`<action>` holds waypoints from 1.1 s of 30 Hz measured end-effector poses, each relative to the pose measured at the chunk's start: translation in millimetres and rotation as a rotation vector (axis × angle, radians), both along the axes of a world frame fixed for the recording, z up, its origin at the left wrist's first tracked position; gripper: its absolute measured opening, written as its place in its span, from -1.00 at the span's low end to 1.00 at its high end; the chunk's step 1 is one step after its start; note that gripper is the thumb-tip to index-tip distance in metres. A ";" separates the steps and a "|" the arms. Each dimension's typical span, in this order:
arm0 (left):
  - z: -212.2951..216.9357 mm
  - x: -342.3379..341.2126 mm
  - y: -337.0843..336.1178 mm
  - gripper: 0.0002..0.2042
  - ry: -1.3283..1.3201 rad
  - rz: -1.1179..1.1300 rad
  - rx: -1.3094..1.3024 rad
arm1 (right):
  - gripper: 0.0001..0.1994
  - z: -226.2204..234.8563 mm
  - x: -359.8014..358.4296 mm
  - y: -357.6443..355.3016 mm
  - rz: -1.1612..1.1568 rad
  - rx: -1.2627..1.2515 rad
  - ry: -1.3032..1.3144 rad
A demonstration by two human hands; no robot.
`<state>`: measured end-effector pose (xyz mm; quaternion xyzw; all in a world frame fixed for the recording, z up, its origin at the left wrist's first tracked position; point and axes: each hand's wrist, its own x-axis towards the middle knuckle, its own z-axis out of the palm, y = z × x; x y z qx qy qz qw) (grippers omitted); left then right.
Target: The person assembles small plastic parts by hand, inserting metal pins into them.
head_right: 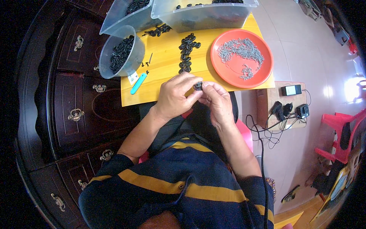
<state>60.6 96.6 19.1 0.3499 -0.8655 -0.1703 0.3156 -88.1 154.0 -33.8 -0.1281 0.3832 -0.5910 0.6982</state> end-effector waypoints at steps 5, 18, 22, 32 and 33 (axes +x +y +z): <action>-1.2 2.9 -2.0 -0.76 -0.019 -0.023 0.000 | -0.83 0.0 2.9 -0.2 -0.017 0.006 0.059; -0.9 2.7 -2.8 -0.78 -0.044 -0.050 -0.050 | -0.83 -3.2 5.0 1.4 -0.053 -0.034 0.208; -1.3 3.3 -3.5 -0.81 -0.019 -0.072 -0.052 | -0.83 -1.1 5.5 2.3 -0.062 -0.030 0.229; 0.8 4.9 -5.9 -0.83 0.088 -0.029 0.184 | -0.83 2.3 6.5 -2.8 -0.082 -0.073 0.253; 1.8 5.6 -7.7 -0.83 0.088 -0.023 0.172 | -0.83 1.9 6.9 -5.0 -0.083 -0.094 0.259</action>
